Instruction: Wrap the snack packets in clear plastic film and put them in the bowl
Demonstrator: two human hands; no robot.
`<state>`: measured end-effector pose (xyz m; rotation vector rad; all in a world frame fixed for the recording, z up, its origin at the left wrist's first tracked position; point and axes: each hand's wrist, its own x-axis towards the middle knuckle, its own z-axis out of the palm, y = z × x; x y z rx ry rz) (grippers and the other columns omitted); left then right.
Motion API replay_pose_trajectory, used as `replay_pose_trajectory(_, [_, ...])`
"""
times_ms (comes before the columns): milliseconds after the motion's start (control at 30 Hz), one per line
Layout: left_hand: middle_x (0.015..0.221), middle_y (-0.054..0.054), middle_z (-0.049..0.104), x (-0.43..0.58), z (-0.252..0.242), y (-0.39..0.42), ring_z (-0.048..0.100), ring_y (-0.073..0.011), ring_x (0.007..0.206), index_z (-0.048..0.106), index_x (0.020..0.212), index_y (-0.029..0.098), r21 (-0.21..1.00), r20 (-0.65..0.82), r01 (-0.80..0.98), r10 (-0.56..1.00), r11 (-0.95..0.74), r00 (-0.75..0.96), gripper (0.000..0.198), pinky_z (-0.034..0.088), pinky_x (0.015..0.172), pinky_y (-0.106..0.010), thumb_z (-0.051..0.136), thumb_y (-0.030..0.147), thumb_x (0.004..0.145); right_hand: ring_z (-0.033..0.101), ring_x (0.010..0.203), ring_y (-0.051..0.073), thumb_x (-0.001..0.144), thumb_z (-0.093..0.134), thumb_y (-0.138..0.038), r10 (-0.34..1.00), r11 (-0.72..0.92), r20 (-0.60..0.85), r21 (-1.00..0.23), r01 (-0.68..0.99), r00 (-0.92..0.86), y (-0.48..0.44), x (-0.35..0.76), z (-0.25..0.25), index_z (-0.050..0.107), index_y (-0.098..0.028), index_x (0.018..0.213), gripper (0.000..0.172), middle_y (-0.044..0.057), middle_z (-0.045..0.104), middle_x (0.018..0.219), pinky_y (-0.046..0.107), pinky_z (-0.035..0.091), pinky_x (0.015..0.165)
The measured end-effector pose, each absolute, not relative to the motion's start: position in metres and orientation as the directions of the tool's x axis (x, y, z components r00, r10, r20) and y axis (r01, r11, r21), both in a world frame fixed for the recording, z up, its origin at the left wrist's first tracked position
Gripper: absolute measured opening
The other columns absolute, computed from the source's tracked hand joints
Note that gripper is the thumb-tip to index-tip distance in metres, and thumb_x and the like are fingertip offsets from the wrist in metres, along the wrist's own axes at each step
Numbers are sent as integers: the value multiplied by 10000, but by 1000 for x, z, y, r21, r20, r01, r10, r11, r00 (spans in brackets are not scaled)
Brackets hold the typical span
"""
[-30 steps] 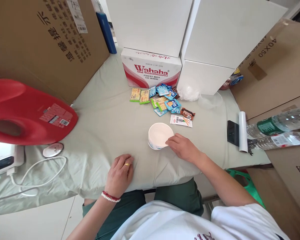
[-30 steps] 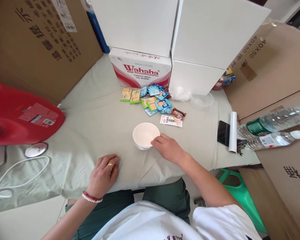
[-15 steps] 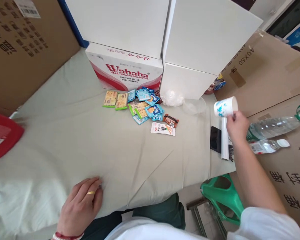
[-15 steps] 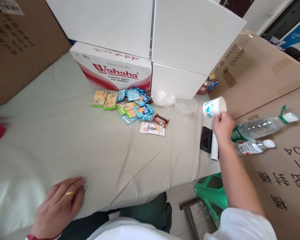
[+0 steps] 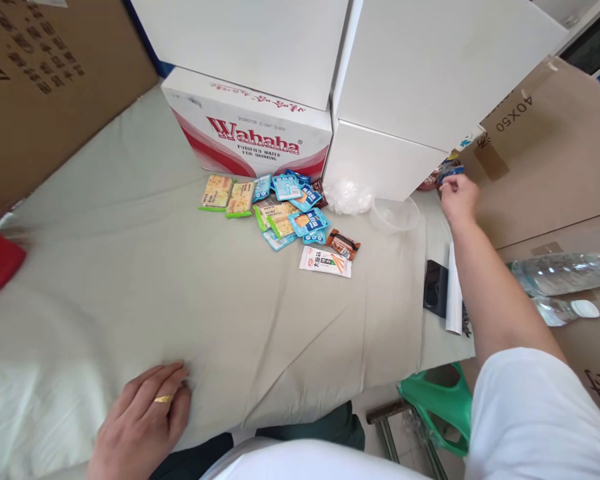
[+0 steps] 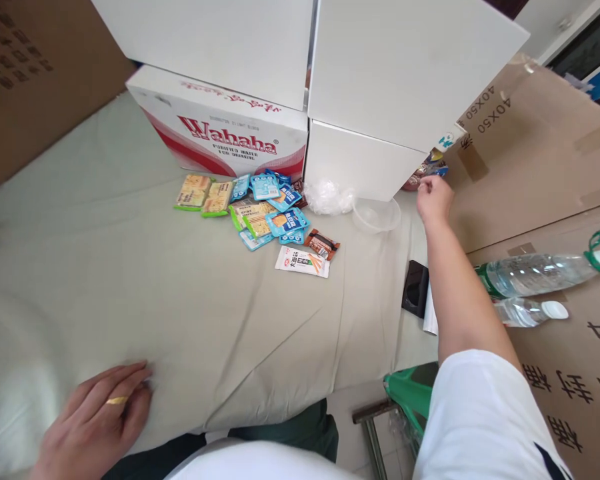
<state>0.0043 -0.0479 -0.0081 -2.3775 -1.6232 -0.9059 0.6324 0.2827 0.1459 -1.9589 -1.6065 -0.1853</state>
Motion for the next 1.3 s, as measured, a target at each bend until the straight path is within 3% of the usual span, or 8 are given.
replay_pose_trajectory(133, [996, -95, 759, 4, -4, -48, 734, -302, 914, 653, 1097, 231, 134, 554, 877, 769, -462, 320, 276, 618, 827, -469, 615, 111, 851, 712, 826, 219, 872, 522, -191, 839, -134, 408, -487, 863, 360, 218, 618, 105, 720, -176, 960, 217, 73, 757, 855, 363, 540, 850])
replay_pose_trajectory(267, [1019, -95, 754, 5, -4, -49, 722, -292, 949, 641, 1092, 224, 130, 562, 878, 764, -460, 317, 270, 601, 859, -437, 622, 83, 863, 719, 800, 225, 873, 518, -265, 842, -107, 395, -545, 832, 367, 186, 598, 97, 720, -178, 975, 242, 65, 744, 834, 370, 553, 830])
replay_pose_trajectory(467, [1032, -103, 751, 5, -7, -51, 707, -282, 981, 649, 1094, 210, 161, 576, 870, 760, -467, 301, 274, 594, 891, -417, 623, 64, 863, 695, 790, 208, 903, 505, -300, 885, -16, 412, -442, 897, 219, 186, 545, 103, 746, -193, 1039, 297, 88, 758, 1009, 349, 555, 806])
replay_pose_trajectory(600, [1026, -104, 754, 6, -7, -53, 698, -280, 983, 662, 1086, 211, 196, 575, 867, 770, -458, 277, 273, 595, 888, -417, 612, 62, 862, 696, 908, 252, 928, 527, -304, 938, 109, 346, -326, 939, 11, 205, 492, 96, 748, -190, 1113, 309, 117, 748, 1135, 406, 547, 929])
replay_pose_trajectory(767, [1051, -104, 757, 5, -12, -55, 691, -277, 1002, 678, 1079, 214, 218, 570, 870, 781, -443, 255, 260, 595, 893, -419, 602, 76, 872, 660, 1135, 334, 775, 748, -321, 973, 2, 222, -300, 954, 68, 238, 441, 72, 610, -143, 1400, 665, 204, 628, 1390, 455, 515, 1010])
replay_pose_trajectory(933, [1063, -101, 759, 4, -18, -58, 687, -268, 1035, 700, 1061, 217, 273, 559, 857, 797, -437, 229, 248, 593, 927, -418, 595, 84, 879, 675, 877, 248, 875, 536, -272, 968, -66, 191, -430, 900, 162, 252, 431, 66, 687, -156, 1065, 269, 100, 727, 927, 409, 564, 874])
replay_pose_trajectory(1100, [1061, -107, 764, 3, -21, -57, 692, -266, 1042, 715, 1025, 211, 323, 550, 846, 812, -424, 197, 227, 609, 933, -427, 588, 81, 888, 490, 594, 139, 778, 600, -332, 915, -24, 170, -881, 472, 365, 233, 433, 104, 568, -231, 859, 134, 6, 581, 756, 278, 457, 539])
replay_pose_trajectory(1300, [942, -89, 753, 10, -1, -64, 699, -225, 926, 727, 925, 211, 717, 439, 622, 897, -313, -55, 149, 615, 857, -403, 580, 195, 942, 325, 577, 127, 743, 694, -360, 988, 151, 152, -988, 34, 39, 151, 413, 166, 469, -260, 769, 247, -28, 372, 701, 227, 285, 452])
